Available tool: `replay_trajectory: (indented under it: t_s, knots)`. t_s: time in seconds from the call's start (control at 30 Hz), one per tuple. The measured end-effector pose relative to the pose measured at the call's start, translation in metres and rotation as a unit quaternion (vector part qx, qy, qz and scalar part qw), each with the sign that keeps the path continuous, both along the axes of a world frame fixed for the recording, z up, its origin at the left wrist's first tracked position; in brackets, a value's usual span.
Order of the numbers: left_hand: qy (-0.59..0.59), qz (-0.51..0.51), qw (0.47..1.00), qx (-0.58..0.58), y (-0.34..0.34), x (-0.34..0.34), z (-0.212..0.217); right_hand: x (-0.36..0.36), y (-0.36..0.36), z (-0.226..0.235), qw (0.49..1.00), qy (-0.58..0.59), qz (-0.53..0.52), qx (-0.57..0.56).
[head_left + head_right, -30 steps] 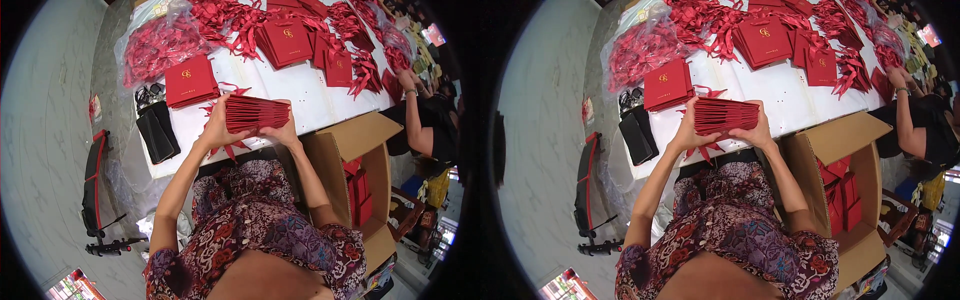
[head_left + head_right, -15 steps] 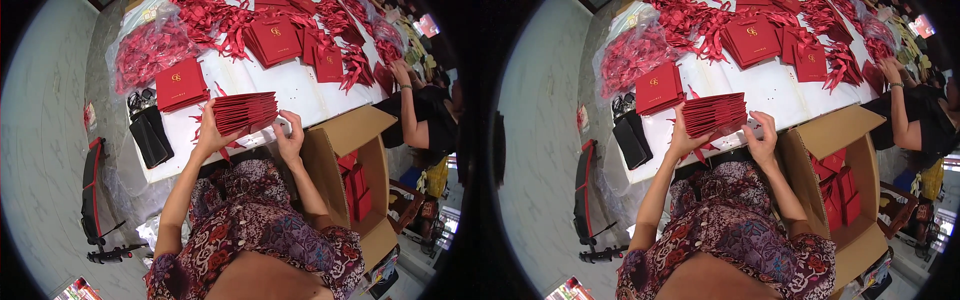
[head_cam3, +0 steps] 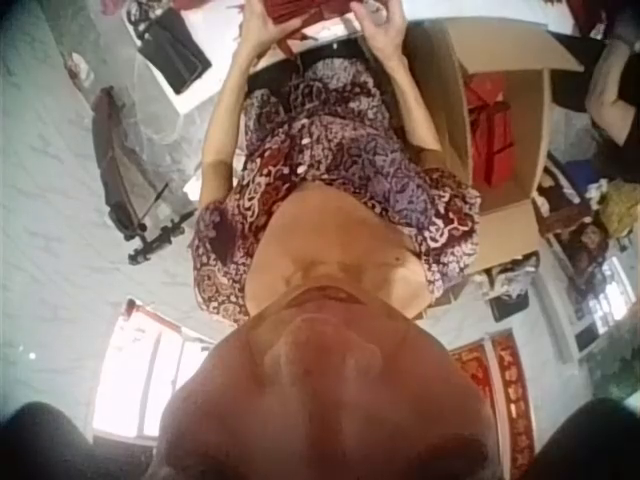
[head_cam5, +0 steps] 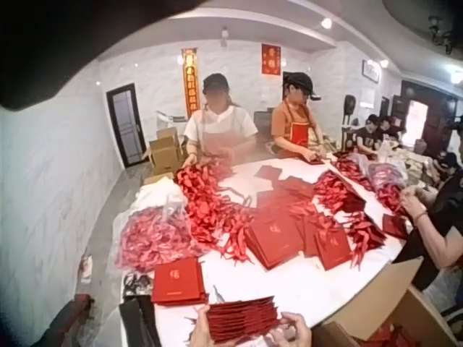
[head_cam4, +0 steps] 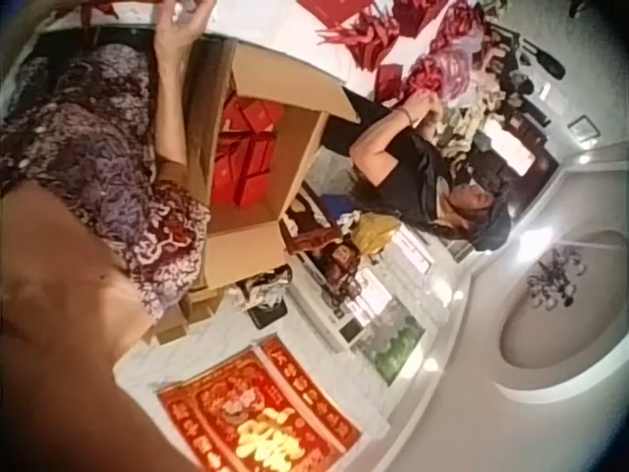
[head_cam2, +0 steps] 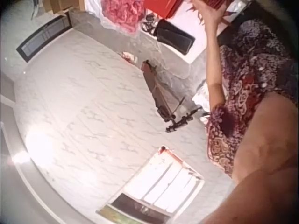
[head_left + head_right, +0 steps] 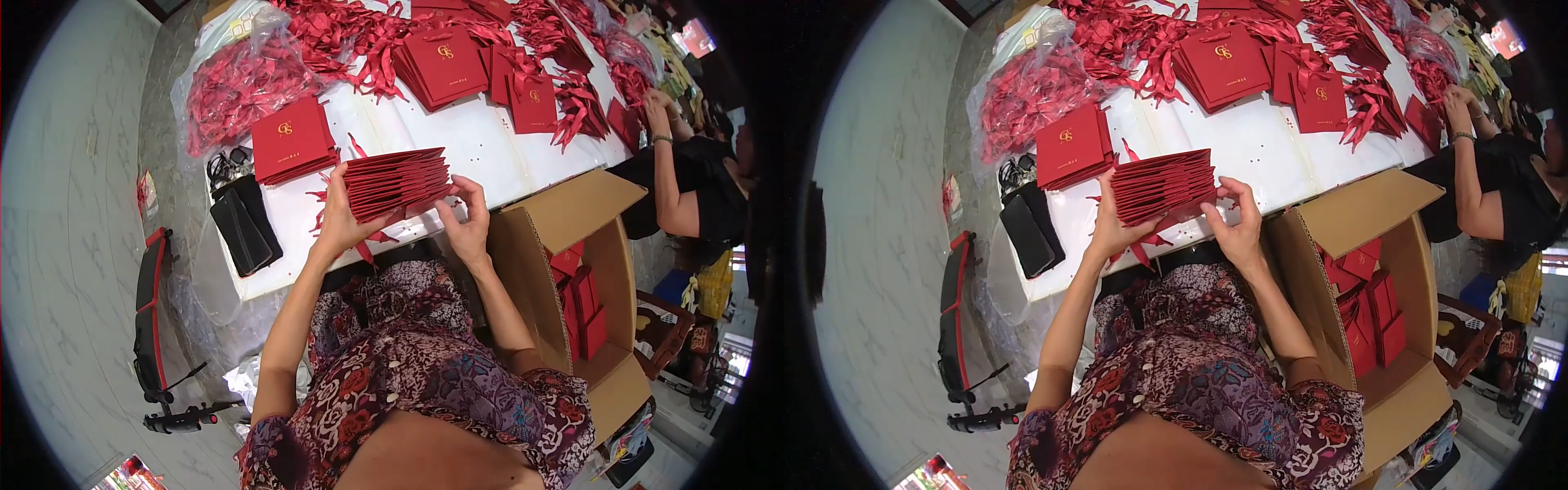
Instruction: Tying red ribbons onto small red gift bags and organizing them into stacks.
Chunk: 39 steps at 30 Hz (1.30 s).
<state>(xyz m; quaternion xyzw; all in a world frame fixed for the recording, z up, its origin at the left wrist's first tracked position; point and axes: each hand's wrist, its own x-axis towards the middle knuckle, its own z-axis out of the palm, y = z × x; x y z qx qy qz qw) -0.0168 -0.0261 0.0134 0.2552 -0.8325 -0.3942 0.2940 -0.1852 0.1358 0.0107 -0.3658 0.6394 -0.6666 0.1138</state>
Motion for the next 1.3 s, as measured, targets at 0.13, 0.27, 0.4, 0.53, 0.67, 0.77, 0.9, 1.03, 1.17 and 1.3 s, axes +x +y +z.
replay_trajectory:
  t_s: [0.13,0.27,0.4,0.53,0.67,0.77,0.9,1.03,1.17,1.3]
  knots:
    - [-0.009,-0.009,1.000,-0.006,0.000,0.000,0.001,-0.006,0.000,0.001,0.998,0.051,0.016,0.018]
    - [-0.010,-0.014,1.000,-0.008,0.000,-0.001,0.003,-0.007,0.000,-0.001,0.998,0.058,0.022,0.017]
    - [-0.001,-0.018,1.000,-0.006,0.000,-0.001,0.005,-0.008,0.001,0.004,0.998,0.062,0.029,0.014]
    - [0.000,-0.013,1.000,-0.005,0.000,0.000,0.004,-0.009,-0.003,0.013,0.996,0.081,0.029,0.019]
    - [-0.003,-0.016,1.000,-0.010,-0.001,0.000,0.002,-0.012,-0.004,0.011,0.993,0.104,0.041,0.024]
    - [-0.011,-0.018,1.000,0.004,-0.002,0.000,0.000,-0.022,-0.002,0.006,0.993,0.083,0.077,0.039]
    - [-0.007,-0.017,1.000,0.000,-0.002,0.000,0.001,-0.028,-0.013,0.009,0.993,0.066,0.094,0.025]
    - [-0.029,-0.035,0.999,-0.005,-0.006,0.004,0.010,-0.029,-0.028,0.004,0.983,0.029,0.180,0.006]
    - [-0.028,-0.056,0.998,0.030,-0.003,0.003,0.027,-0.037,-0.031,0.006,0.981,-0.012,0.189,0.047]
    - [0.022,-0.061,0.989,0.136,-0.002,0.009,0.033,-0.038,-0.036,0.010,0.972,-0.011,0.230,0.056]
